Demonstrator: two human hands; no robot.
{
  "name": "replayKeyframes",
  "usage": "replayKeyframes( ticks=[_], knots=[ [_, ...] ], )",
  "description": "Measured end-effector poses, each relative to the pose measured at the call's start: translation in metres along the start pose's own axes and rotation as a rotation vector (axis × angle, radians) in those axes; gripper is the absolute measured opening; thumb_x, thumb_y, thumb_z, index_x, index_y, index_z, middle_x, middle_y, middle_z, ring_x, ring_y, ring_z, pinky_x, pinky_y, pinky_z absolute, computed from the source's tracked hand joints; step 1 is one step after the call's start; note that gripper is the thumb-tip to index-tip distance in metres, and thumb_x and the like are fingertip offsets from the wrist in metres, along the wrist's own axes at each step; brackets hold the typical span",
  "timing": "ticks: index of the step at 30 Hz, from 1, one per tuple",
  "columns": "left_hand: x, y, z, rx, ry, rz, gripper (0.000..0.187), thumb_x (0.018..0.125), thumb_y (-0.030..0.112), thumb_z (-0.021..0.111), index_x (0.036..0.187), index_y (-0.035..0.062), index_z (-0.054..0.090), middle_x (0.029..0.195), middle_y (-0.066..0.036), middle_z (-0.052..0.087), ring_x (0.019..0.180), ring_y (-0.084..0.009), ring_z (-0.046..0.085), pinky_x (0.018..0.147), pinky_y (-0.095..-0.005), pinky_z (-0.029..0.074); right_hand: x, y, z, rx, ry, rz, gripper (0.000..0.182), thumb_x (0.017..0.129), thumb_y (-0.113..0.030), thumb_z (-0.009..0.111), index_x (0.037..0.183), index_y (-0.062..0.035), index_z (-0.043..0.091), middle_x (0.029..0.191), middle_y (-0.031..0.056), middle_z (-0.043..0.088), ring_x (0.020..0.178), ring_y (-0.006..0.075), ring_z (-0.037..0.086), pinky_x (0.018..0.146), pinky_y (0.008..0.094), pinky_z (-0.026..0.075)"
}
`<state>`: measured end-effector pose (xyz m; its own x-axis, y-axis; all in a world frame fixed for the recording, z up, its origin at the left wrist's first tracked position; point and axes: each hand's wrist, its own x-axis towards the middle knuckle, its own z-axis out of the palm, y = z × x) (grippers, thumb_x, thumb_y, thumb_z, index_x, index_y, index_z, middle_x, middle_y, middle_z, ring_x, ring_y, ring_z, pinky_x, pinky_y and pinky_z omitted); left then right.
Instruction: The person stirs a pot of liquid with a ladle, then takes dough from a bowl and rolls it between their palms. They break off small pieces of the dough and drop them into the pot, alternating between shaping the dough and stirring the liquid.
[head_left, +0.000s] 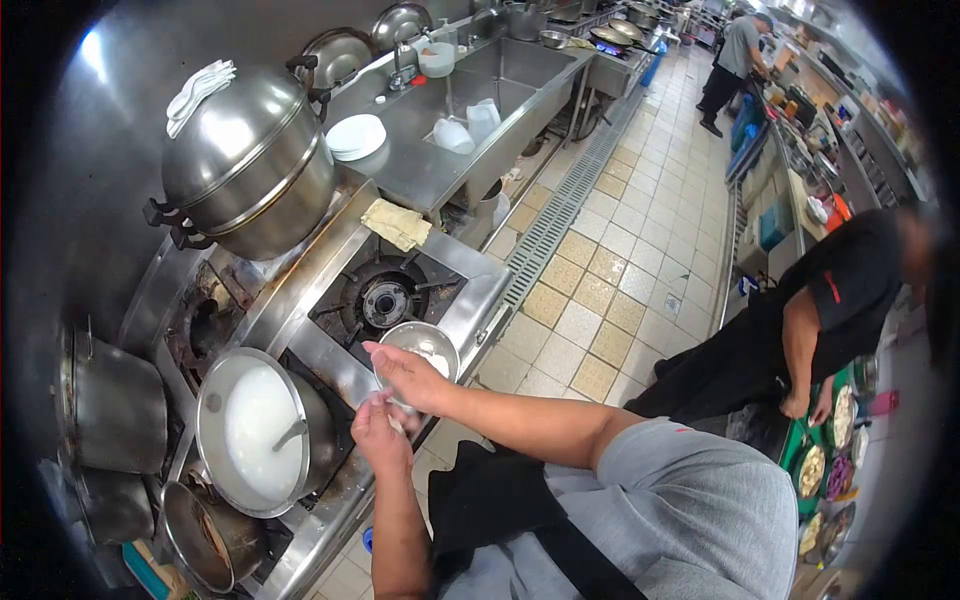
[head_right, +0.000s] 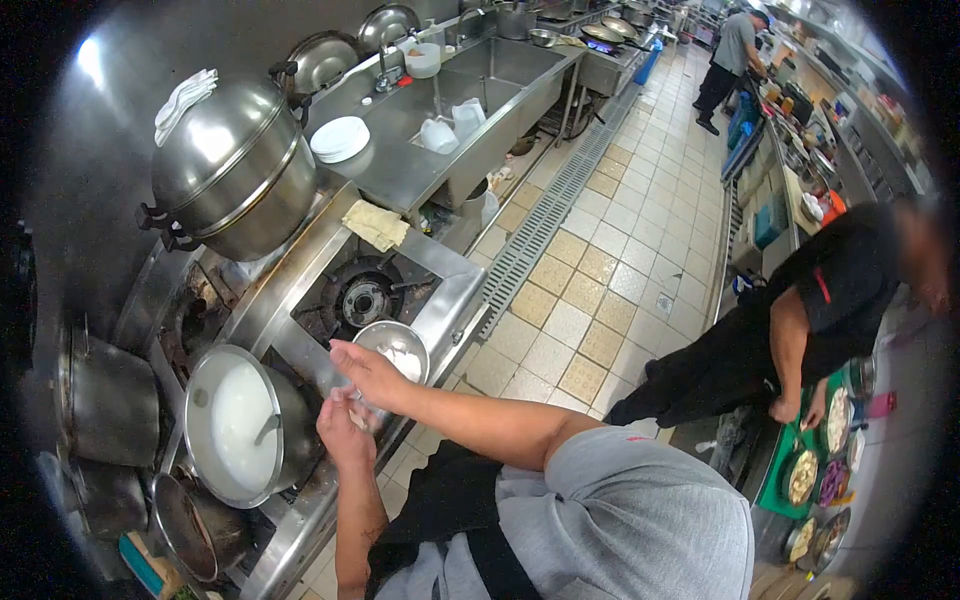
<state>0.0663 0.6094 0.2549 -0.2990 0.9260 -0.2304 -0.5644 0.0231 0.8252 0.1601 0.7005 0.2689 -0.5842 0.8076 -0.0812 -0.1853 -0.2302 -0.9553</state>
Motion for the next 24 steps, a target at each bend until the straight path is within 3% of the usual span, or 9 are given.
replayKeyframes(
  ticks=[2, 3, 4, 6, 10, 15, 17, 20, 24],
  knots=[
    [-0.013, 0.005, 0.019, 0.122, 0.028, 0.285, 0.045, 0.100, 0.032, 0.047, 0.126, -0.0047, 0.052, 0.116, -0.021, 0.060, 0.104, -0.0241, 0.062, 0.089, -0.0352, 0.050, -0.015, -0.005, 0.012, 0.042, -0.011, 0.051, 0.072, 0.096, -0.056, 0.042, 0.142, 0.0001, 0.035, 0.133, 0.0207, 0.051, 0.123, 0.0263, 0.049, 0.102, 0.0352, 0.038],
    [-0.020, 0.002, 0.017, 0.122, 0.018, 0.284, 0.045, 0.100, 0.032, 0.047, 0.126, -0.0047, 0.052, 0.116, -0.021, 0.060, 0.104, -0.0241, 0.062, 0.089, -0.0352, 0.050, -0.021, -0.005, 0.019, 0.081, -0.033, 0.109, 0.073, 0.097, -0.055, 0.041, 0.143, 0.0011, 0.033, 0.137, 0.0219, 0.047, 0.128, 0.0274, 0.045, 0.105, 0.0359, 0.035],
    [-0.027, -0.002, 0.014, 0.108, -0.017, 0.279, 0.050, 0.102, 0.033, 0.040, 0.135, -0.0033, 0.040, 0.132, -0.019, 0.047, 0.119, -0.0245, 0.050, 0.100, -0.0367, 0.039, -0.024, 0.007, 0.033, -0.162, 0.057, -0.191, 0.074, 0.098, -0.053, 0.039, 0.145, 0.0027, 0.025, 0.147, 0.0250, 0.032, 0.138, 0.0310, 0.030, 0.112, 0.0379, 0.025],
    [-0.040, 0.003, 0.007, 0.204, -0.101, 0.332, 0.064, 0.103, 0.044, 0.027, 0.146, -0.0020, 0.023, 0.151, -0.015, 0.027, 0.138, -0.0248, 0.030, 0.113, -0.0370, 0.024, -0.044, 0.028, 0.055, -0.290, 0.066, -0.288, 0.075, 0.098, -0.054, 0.033, 0.146, 0.0032, 0.023, 0.149, 0.0242, 0.029, 0.141, 0.0312, 0.025, 0.113, 0.0374, 0.020],
    [-0.040, 0.031, -0.024, 0.058, -0.058, 0.253, 0.082, 0.098, 0.060, 0.016, 0.148, -0.0042, 0.011, 0.157, -0.015, 0.013, 0.145, -0.0263, 0.011, 0.117, -0.0371, 0.008, -0.083, 0.029, 0.102, -0.357, 0.015, -0.432, 0.074, 0.100, -0.051, 0.028, 0.145, 0.0071, 0.019, 0.154, 0.0253, 0.016, 0.145, 0.0347, 0.009, 0.116, 0.0386, 0.009],
    [-0.082, 0.030, -0.024, -0.112, -0.096, 0.102, 0.081, 0.097, 0.060, 0.019, 0.149, -0.0008, 0.012, 0.155, -0.016, 0.019, 0.144, -0.0266, 0.016, 0.118, -0.0377, 0.011, -0.079, 0.053, 0.111, -0.342, 0.128, -0.276, 0.079, 0.099, -0.056, 0.022, 0.146, 0.0070, 0.018, 0.154, 0.0248, 0.015, 0.145, 0.0327, 0.009, 0.116, 0.0376, 0.009],
    [-0.100, 0.030, -0.018, -0.007, -0.299, 0.292, 0.081, 0.097, 0.061, 0.021, 0.149, -0.0009, 0.014, 0.154, -0.017, 0.020, 0.144, -0.0268, 0.018, 0.118, -0.0384, 0.012, -0.084, 0.054, 0.115, -0.398, 0.129, -0.298, 0.078, 0.099, -0.056, 0.021, 0.146, 0.0067, 0.018, 0.154, 0.0249, 0.013, 0.145, 0.0335, 0.007, 0.116, 0.0379, 0.008],
    [-0.095, 0.031, -0.031, -0.162, -0.202, 0.209, 0.081, 0.097, 0.061, 0.024, 0.148, -0.0011, 0.017, 0.154, -0.015, 0.022, 0.143, -0.0266, 0.021, 0.116, -0.0382, 0.015, -0.094, 0.056, 0.122, -0.511, 0.126, -0.348, 0.077, 0.099, -0.055, 0.020, 0.147, 0.0060, 0.017, 0.155, 0.0251, 0.009, 0.145, 0.0349, 0.003, 0.117, 0.0386, 0.006],
    [-0.097, 0.033, -0.036, -0.217, -0.113, 0.140, 0.075, 0.100, 0.054, 0.023, 0.148, -0.0030, 0.013, 0.155, -0.014, 0.018, 0.144, -0.0241, 0.017, 0.118, -0.0372, 0.013, -0.112, 0.070, 0.134, -0.413, 0.100, -0.610, 0.059, 0.101, -0.034, 0.036, 0.146, 0.0020, 0.024, 0.152, 0.0251, 0.021, 0.143, 0.0380, 0.015, 0.116, 0.0419, 0.015]
  ],
)
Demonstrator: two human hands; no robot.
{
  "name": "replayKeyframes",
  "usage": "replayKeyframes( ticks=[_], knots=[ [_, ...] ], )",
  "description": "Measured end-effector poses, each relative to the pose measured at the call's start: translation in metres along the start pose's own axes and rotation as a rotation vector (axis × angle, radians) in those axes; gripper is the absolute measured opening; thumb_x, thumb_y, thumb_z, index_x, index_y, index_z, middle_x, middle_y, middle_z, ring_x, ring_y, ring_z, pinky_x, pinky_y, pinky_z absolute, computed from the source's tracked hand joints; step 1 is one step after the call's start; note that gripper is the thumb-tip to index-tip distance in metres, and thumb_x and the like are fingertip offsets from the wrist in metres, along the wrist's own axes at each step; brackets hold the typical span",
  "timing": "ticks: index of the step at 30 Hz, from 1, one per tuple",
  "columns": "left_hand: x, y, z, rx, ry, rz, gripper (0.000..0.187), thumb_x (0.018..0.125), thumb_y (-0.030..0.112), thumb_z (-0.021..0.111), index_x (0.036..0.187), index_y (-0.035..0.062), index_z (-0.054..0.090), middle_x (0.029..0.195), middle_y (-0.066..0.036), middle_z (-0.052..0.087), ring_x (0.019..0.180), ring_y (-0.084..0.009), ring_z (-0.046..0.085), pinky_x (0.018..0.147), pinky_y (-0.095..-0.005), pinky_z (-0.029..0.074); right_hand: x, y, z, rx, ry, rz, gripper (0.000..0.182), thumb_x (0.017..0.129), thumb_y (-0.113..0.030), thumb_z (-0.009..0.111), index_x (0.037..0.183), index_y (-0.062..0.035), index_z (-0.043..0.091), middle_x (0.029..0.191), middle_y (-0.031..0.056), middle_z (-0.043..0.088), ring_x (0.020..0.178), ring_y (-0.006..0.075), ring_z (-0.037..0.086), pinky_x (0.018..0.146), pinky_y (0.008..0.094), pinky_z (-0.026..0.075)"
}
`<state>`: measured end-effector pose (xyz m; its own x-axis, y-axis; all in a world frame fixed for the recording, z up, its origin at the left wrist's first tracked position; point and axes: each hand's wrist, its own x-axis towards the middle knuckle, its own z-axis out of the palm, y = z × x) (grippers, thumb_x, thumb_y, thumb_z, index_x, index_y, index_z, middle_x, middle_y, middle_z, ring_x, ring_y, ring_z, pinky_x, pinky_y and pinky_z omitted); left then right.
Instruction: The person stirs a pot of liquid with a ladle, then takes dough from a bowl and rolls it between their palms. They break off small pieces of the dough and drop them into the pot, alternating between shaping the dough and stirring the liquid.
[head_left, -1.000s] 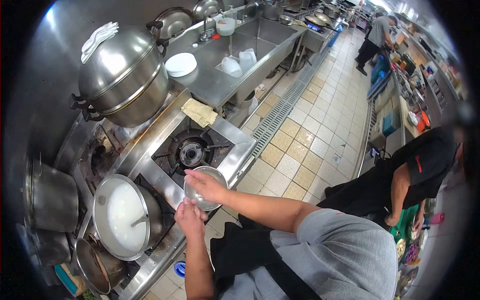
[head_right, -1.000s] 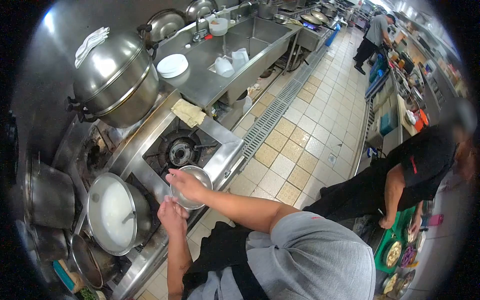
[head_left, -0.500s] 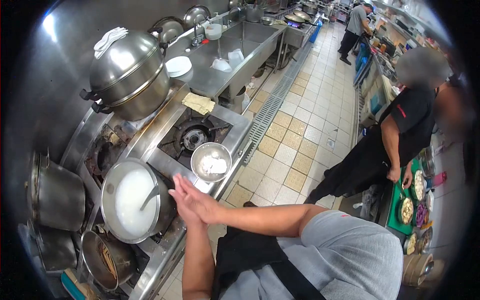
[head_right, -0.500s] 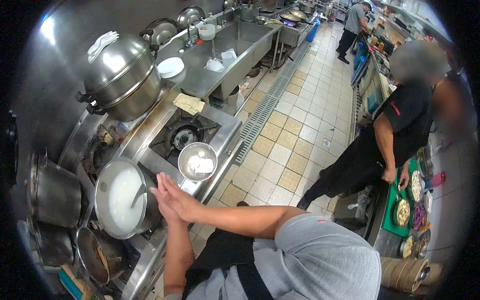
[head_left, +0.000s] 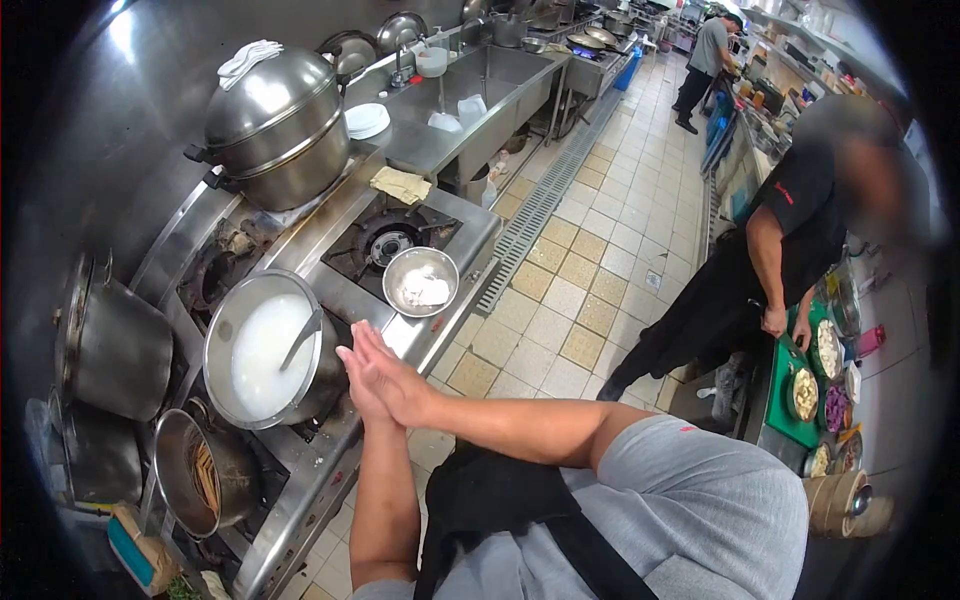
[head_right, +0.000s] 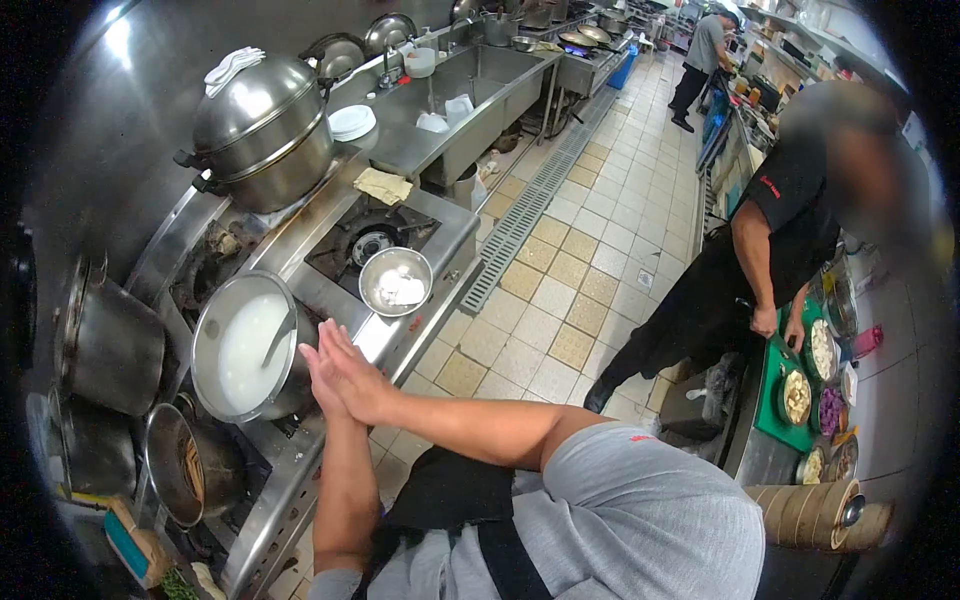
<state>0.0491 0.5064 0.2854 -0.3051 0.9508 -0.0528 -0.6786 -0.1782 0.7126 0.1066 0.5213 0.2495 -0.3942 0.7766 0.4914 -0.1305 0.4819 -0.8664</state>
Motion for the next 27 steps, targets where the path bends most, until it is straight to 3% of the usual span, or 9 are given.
replayKeyframes(
  ticks=[3, 4, 9, 12, 15, 19, 21, 23, 27],
  knots=[
    [-0.025, -0.007, 0.031, 0.044, -0.099, 0.069, 0.073, 0.100, 0.053, 0.021, 0.148, -0.0011, 0.014, 0.155, -0.014, 0.020, 0.143, -0.0248, 0.019, 0.117, -0.0379, 0.015, 0.010, -0.010, -0.033, -0.036, -0.122, 0.209, 0.074, 0.100, -0.053, 0.021, 0.148, 0.0034, 0.017, 0.154, 0.0267, 0.008, 0.145, 0.0379, 0.002, 0.117, 0.0404, 0.006],
    [-0.033, -0.013, 0.040, 0.048, -0.184, 0.068, 0.072, 0.100, 0.053, 0.022, 0.149, 0.0005, 0.015, 0.155, -0.013, 0.019, 0.144, -0.0253, 0.017, 0.117, -0.0379, 0.014, 0.014, -0.006, -0.044, -0.041, -0.081, 0.252, 0.072, 0.099, -0.053, 0.028, 0.150, -0.0044, 0.015, 0.155, 0.0260, 0.008, 0.143, 0.0428, 0.002, 0.114, 0.0533, 0.008],
    [-0.028, -0.041, 0.044, -0.122, -0.111, -0.105, 0.078, 0.098, 0.060, 0.021, 0.148, 0.0006, 0.019, 0.153, -0.012, 0.025, 0.141, -0.0259, 0.024, 0.116, -0.0390, 0.018, -0.016, -0.021, -0.076, -0.284, 0.012, 0.032, 0.071, 0.100, -0.051, 0.028, 0.148, 0.0013, 0.020, 0.154, 0.0283, 0.010, 0.144, 0.0417, 0.004, 0.116, 0.0440, 0.009],
    [-0.030, -0.059, 0.064, -0.019, -0.019, -0.130, 0.080, 0.097, 0.062, 0.020, 0.149, 0.0020, 0.019, 0.155, -0.011, 0.022, 0.143, -0.0247, 0.020, 0.116, -0.0382, 0.015, -0.012, -0.081, -0.088, -0.210, -0.085, 0.469, 0.068, 0.100, -0.044, 0.033, 0.147, 0.0044, 0.020, 0.153, 0.0274, 0.015, 0.144, 0.0395, 0.009, 0.117, 0.0444, 0.008],
    [-0.051, -0.080, 0.092, 0.019, -0.211, -0.064, 0.082, 0.095, 0.064, 0.023, 0.149, 0.0038, 0.015, 0.155, -0.012, 0.020, 0.144, -0.0246, 0.017, 0.117, -0.0389, 0.013, -0.023, -0.019, -0.136, -0.207, -0.062, 0.310, 0.070, 0.098, -0.052, 0.033, 0.148, -0.0039, 0.023, 0.154, 0.0273, 0.011, 0.143, 0.0446, 0.004, 0.113, 0.0546, 0.012],
    [-0.033, -0.100, 0.079, -0.137, -0.186, -0.117, 0.083, 0.094, 0.065, 0.024, 0.150, 0.0057, 0.012, 0.156, -0.012, 0.016, 0.145, -0.0243, 0.013, 0.117, -0.0400, 0.012, -0.045, -0.028, -0.137, -0.317, -0.078, 0.158, 0.074, 0.097, -0.058, 0.023, 0.148, -0.0027, 0.025, 0.153, 0.0288, 0.011, 0.143, 0.0451, 0.003, 0.116, 0.0475, 0.006],
    [-0.041, -0.093, 0.101, -0.191, -0.073, -0.160, 0.077, 0.098, 0.060, 0.017, 0.150, 0.0038, 0.007, 0.156, -0.013, 0.015, 0.145, -0.0263, 0.013, 0.118, -0.0428, 0.010, -0.047, -0.060, -0.145, -0.240, -0.062, 0.184, 0.076, 0.096, -0.061, 0.024, 0.150, -0.0070, 0.021, 0.154, 0.0280, 0.010, 0.143, 0.0451, 0.003, 0.114, 0.0530, 0.005],
    [-0.063, -0.087, 0.124, -0.186, -0.272, -0.093, 0.074, 0.099, 0.057, 0.015, 0.150, 0.0042, 0.008, 0.156, -0.014, 0.014, 0.144, -0.0267, 0.015, 0.118, -0.0426, 0.013, -0.042, -0.049, -0.158, -0.411, -0.109, 0.241, 0.085, 0.091, -0.070, 0.023, 0.151, -0.0103, 0.018, 0.155, 0.0235, 0.010, 0.143, 0.0432, 0.003, 0.111, 0.0618, 0.006],
    [-0.086, -0.085, 0.119, -0.002, -0.217, -0.076, 0.058, 0.102, 0.048, 0.025, 0.137, 0.0032, 0.037, 0.140, -0.017, 0.040, 0.132, -0.0253, 0.038, 0.111, -0.0414, 0.028, -0.031, -0.055, -0.177, -0.546, 0.036, 0.253, 0.085, 0.090, -0.068, 0.031, 0.151, -0.0110, 0.016, 0.153, 0.0284, 0.010, 0.143, 0.0459, 0.004, 0.108, 0.0663, 0.005]
  ],
)
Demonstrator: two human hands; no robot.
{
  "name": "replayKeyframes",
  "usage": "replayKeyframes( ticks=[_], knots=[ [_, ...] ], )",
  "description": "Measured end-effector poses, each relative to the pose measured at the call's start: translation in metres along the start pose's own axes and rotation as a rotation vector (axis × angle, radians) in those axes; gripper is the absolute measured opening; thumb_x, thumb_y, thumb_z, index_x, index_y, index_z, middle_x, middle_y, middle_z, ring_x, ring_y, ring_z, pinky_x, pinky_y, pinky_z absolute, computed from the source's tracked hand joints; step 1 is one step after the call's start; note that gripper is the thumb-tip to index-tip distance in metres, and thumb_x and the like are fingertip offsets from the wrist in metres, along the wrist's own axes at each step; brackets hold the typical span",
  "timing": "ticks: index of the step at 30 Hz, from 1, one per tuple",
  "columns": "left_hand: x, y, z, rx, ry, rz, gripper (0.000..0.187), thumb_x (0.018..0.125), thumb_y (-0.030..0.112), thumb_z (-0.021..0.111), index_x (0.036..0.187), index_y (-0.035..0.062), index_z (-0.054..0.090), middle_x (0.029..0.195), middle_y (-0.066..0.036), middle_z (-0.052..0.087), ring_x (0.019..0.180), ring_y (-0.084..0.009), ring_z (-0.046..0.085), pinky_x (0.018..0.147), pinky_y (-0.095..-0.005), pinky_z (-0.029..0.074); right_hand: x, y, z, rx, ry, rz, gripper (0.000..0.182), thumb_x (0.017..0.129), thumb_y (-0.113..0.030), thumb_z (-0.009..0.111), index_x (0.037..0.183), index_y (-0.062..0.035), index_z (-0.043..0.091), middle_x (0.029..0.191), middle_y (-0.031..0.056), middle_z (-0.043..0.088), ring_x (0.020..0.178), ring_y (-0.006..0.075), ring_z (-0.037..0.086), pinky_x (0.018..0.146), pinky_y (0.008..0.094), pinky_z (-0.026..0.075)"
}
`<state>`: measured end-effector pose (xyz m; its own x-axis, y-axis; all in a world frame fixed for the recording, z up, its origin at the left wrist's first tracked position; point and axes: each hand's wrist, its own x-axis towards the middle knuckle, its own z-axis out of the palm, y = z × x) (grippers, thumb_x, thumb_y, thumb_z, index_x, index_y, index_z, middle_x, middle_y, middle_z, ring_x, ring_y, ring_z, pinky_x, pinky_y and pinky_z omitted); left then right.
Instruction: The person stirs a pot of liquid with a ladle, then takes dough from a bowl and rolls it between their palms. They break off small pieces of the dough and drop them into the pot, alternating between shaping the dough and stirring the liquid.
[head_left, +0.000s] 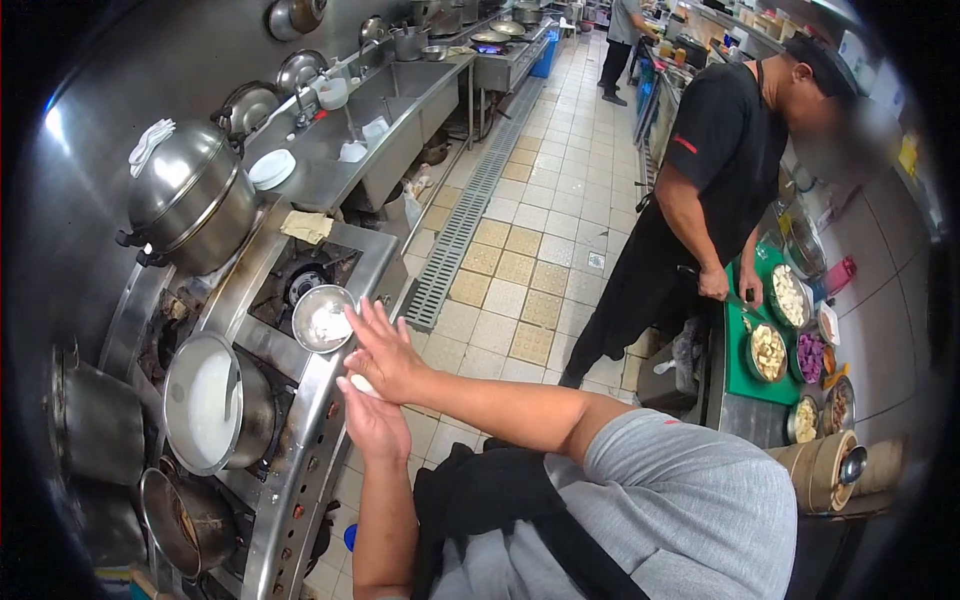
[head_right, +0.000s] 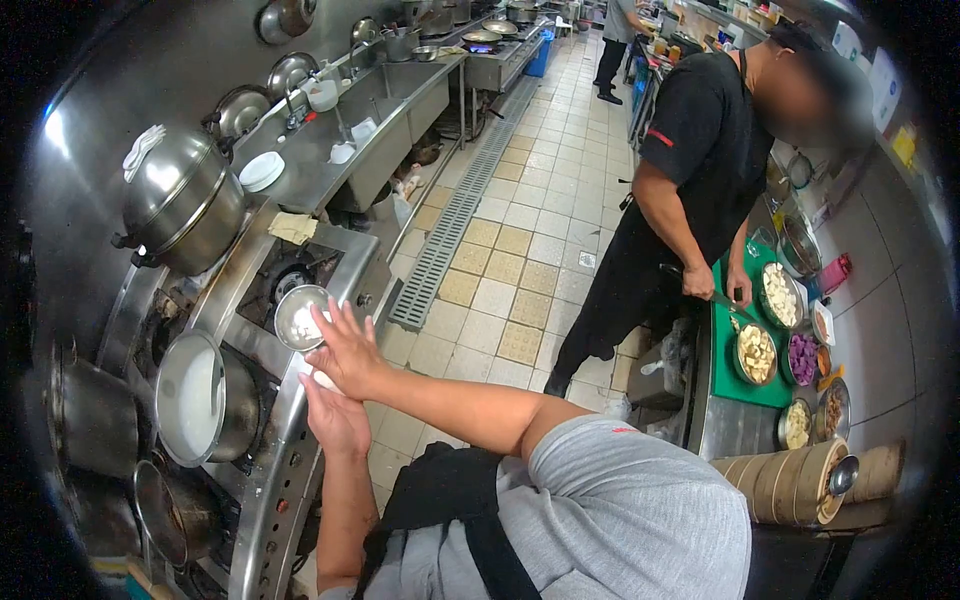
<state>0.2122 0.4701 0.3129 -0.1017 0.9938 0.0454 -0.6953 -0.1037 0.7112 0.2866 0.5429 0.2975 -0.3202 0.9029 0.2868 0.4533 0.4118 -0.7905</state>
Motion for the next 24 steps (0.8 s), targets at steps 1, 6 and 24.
replayKeyframes(
  ticks=[1, 6, 24],
  knots=[
    [-0.001, 0.000, -0.001, 0.001, 0.008, 0.000, 0.058, 0.102, 0.048, 0.025, 0.137, 0.0032, 0.037, 0.140, -0.017, 0.040, 0.132, -0.0253, 0.038, 0.111, -0.0414, 0.028, 0.000, -0.001, 0.000, 0.018, 0.071, -0.019, 0.083, 0.092, -0.066, 0.033, 0.150, -0.0090, 0.019, 0.152, 0.0287, 0.015, 0.143, 0.0434, 0.009, 0.112, 0.0581, 0.010],
    [-0.003, 0.025, -0.020, 0.036, 0.277, -0.052, 0.047, 0.101, 0.048, 0.036, 0.073, 0.0110, 0.045, 0.059, -0.001, 0.043, 0.048, -0.0122, 0.040, 0.043, -0.0251, 0.034, -0.006, 0.002, -0.002, 0.477, 0.090, -0.079, 0.068, 0.098, -0.051, 0.040, 0.146, -0.0038, 0.030, 0.150, 0.0260, 0.026, 0.143, 0.0317, 0.021, 0.114, 0.0338, 0.019],
    [-0.015, -0.008, -0.010, 0.153, 0.167, 0.173, 0.040, 0.103, 0.043, 0.033, 0.079, 0.0108, 0.041, 0.060, 0.000, 0.037, 0.051, -0.0098, 0.035, 0.044, -0.0241, 0.027, -0.048, -0.008, 0.007, 1.152, -0.183, 0.420, 0.087, 0.091, -0.070, 0.026, 0.148, -0.0044, 0.024, 0.149, 0.0205, 0.028, 0.128, 0.0249, 0.042, 0.103, 0.0354, 0.038]
  ],
)
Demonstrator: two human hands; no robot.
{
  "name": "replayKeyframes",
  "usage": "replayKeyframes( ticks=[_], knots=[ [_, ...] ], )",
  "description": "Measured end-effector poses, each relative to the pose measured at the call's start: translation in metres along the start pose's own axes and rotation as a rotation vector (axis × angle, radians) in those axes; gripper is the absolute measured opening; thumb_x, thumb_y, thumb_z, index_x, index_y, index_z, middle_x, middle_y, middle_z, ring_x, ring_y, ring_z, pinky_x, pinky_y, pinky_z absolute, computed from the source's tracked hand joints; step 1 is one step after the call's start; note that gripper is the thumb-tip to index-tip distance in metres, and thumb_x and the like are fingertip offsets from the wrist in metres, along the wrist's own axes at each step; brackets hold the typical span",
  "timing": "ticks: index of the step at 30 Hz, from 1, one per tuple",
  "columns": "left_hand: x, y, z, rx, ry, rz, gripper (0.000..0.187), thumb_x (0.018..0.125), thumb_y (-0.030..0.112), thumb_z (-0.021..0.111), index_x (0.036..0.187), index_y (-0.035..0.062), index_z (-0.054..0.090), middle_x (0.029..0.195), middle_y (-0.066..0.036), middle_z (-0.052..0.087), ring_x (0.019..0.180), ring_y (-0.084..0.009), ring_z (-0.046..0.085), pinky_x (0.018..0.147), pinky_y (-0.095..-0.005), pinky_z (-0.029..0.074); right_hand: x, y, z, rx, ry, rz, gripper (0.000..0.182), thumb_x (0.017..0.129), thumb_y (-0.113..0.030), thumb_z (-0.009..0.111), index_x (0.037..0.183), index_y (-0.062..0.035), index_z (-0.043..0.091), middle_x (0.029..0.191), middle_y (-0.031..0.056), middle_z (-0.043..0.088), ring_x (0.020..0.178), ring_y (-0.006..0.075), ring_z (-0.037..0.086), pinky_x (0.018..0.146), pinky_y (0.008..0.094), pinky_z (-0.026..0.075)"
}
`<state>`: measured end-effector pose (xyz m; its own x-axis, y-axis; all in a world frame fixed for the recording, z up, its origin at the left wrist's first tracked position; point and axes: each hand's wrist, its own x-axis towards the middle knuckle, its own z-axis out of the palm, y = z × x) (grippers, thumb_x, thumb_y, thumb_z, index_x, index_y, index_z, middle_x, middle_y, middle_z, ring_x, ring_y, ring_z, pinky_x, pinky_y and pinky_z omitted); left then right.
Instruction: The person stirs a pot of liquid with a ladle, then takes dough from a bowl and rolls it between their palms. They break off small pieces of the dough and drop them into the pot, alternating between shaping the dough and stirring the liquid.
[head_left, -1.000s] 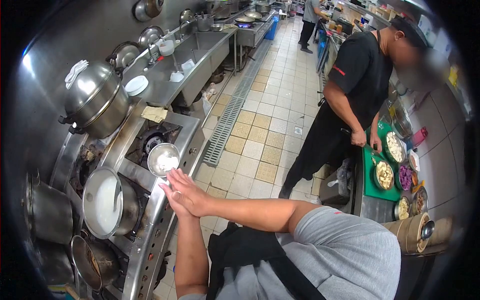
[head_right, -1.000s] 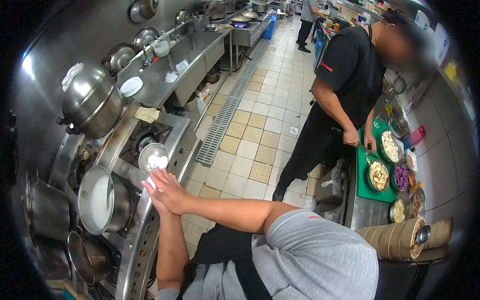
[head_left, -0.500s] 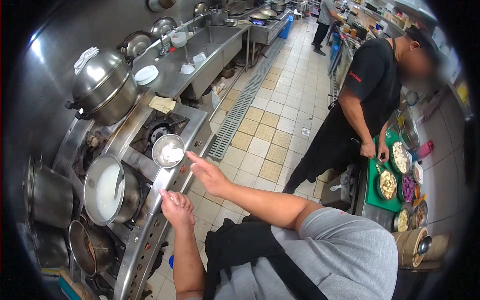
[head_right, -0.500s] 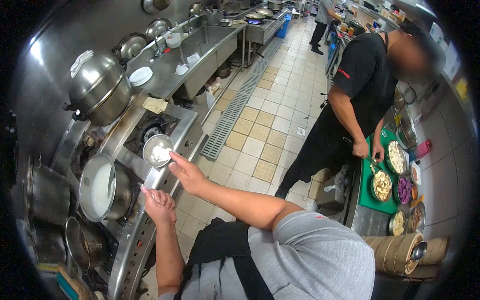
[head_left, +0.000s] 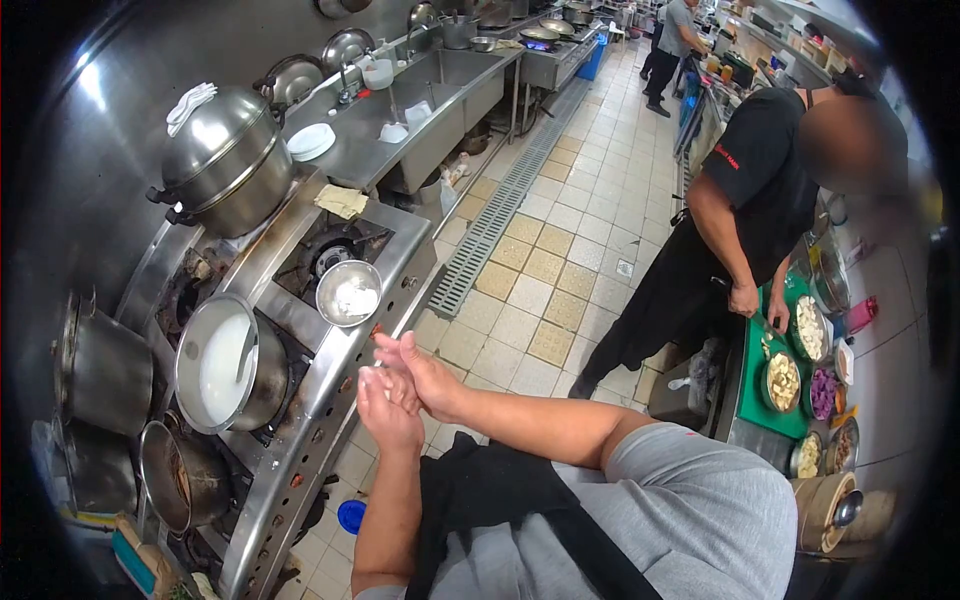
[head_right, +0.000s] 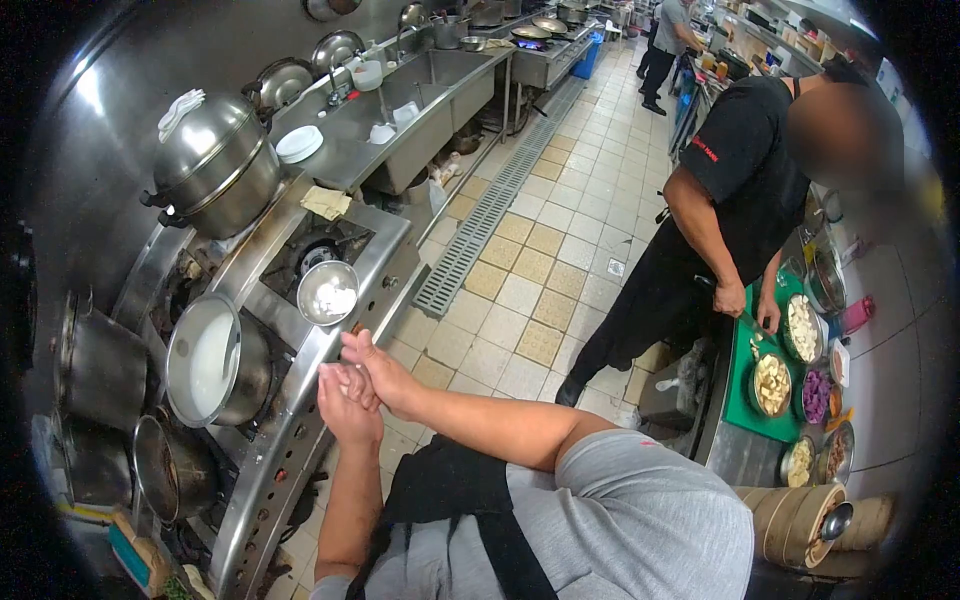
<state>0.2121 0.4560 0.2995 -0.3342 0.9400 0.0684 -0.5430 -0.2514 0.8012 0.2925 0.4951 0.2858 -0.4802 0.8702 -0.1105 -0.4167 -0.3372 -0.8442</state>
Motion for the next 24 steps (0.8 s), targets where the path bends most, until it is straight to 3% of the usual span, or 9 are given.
replayKeyframes(
  ticks=[2, 6, 8, 10, 11, 13, 14, 16, 24],
  knots=[
    [-0.004, 0.013, 0.004, -0.091, -0.060, -0.097, 0.040, 0.103, 0.041, 0.033, 0.076, 0.0119, 0.039, 0.055, 0.001, 0.033, 0.042, -0.0089, 0.029, 0.038, -0.0248, 0.022, -0.007, -0.004, 0.003, 0.276, -0.122, 0.132, 0.085, 0.092, -0.069, 0.026, 0.147, -0.0043, 0.026, 0.149, 0.0201, 0.029, 0.128, 0.0246, 0.042, 0.101, 0.0341, 0.039],
    [-0.010, 0.008, -0.009, 0.072, -0.101, -0.217, 0.041, 0.102, 0.043, 0.034, 0.075, 0.0125, 0.037, 0.053, 0.001, 0.030, 0.037, -0.0085, 0.024, 0.035, -0.0238, 0.018, -0.009, -0.014, -0.005, 0.069, -0.151, 0.024, 0.078, 0.095, -0.063, 0.029, 0.146, -0.0043, 0.028, 0.148, 0.0191, 0.032, 0.127, 0.0243, 0.044, 0.100, 0.0354, 0.040],
    [-0.017, 0.011, -0.013, 0.123, -0.135, -0.248, 0.041, 0.102, 0.044, 0.036, 0.076, 0.0117, 0.038, 0.053, 0.001, 0.031, 0.039, -0.0089, 0.028, 0.036, -0.0238, 0.022, -0.010, -0.023, -0.010, -0.103, -0.166, -0.043, 0.069, 0.097, -0.056, 0.036, 0.146, -0.0070, 0.032, 0.144, 0.0186, 0.037, 0.123, 0.0237, 0.047, 0.098, 0.0353, 0.041],
    [-0.021, 0.010, -0.029, 0.162, -0.266, -0.574, 0.038, 0.101, 0.041, 0.039, 0.079, 0.0107, 0.041, 0.057, 0.001, 0.035, 0.045, -0.0101, 0.034, 0.040, -0.0260, 0.029, -0.012, -0.030, -0.019, -0.172, -0.206, -0.096, 0.060, 0.100, -0.046, 0.041, 0.144, -0.0066, 0.035, 0.137, 0.0150, 0.045, 0.113, 0.0215, 0.054, 0.091, 0.0328, 0.046],
    [-0.021, 0.010, -0.035, 0.147, -0.310, -0.623, 0.033, 0.100, 0.039, 0.043, 0.091, 0.0080, 0.050, 0.066, -0.002, 0.047, 0.055, -0.0140, 0.048, 0.048, -0.0285, 0.039, -0.017, -0.041, -0.024, -0.216, -0.323, 0.048, 0.055, 0.101, -0.041, 0.042, 0.143, -0.0067, 0.037, 0.130, 0.0132, 0.051, 0.109, 0.0207, 0.056, 0.090, 0.0325, 0.046],
    [-0.029, 0.018, -0.029, 0.132, -0.306, -0.584, 0.031, 0.099, 0.036, 0.045, 0.099, 0.0060, 0.053, 0.072, -0.004, 0.053, 0.060, -0.0162, 0.053, 0.052, -0.0295, 0.042, -0.024, -0.062, -0.031, -0.342, -0.483, 0.273, 0.042, 0.101, -0.023, 0.046, 0.139, -0.0059, 0.044, 0.127, 0.0165, 0.055, 0.097, 0.0208, 0.064, 0.085, 0.0344, 0.049],
    [-0.031, 0.022, -0.028, 0.120, -0.311, -0.548, 0.031, 0.098, 0.033, 0.048, 0.106, 0.0040, 0.055, 0.078, -0.007, 0.058, 0.066, -0.0184, 0.058, 0.056, -0.0304, 0.045, -0.026, -0.062, -0.036, -0.343, -0.492, 0.278, 0.042, 0.101, -0.023, 0.046, 0.139, -0.0059, 0.044, 0.127, 0.0165, 0.055, 0.097, 0.0208, 0.064, 0.085, 0.0344, 0.049],
    [-0.033, 0.023, -0.045, 0.171, -0.340, -0.594, 0.031, 0.097, 0.030, 0.051, 0.109, 0.0015, 0.056, 0.081, -0.007, 0.060, 0.068, -0.0188, 0.060, 0.058, -0.0300, 0.047, -0.028, -0.060, -0.044, -0.769, -0.624, -0.058, 0.038, 0.097, -0.012, 0.052, 0.133, -0.0037, 0.050, 0.114, 0.0150, 0.063, 0.096, 0.0205, 0.064, 0.085, 0.0335, 0.050],
    [-0.044, 0.034, -0.087, 0.270, -0.172, -0.723, 0.023, 0.094, 0.016, 0.058, 0.106, -0.0027, 0.059, 0.086, -0.007, 0.063, 0.072, -0.0167, 0.064, 0.058, -0.0273, 0.051, -0.023, -0.031, -0.013, -1.020, -0.633, -0.097, 0.028, 0.083, -0.003, 0.064, 0.110, -0.0088, 0.067, 0.097, 0.0116, 0.068, 0.091, 0.0260, 0.065, 0.080, 0.0347, 0.051]
  ],
)
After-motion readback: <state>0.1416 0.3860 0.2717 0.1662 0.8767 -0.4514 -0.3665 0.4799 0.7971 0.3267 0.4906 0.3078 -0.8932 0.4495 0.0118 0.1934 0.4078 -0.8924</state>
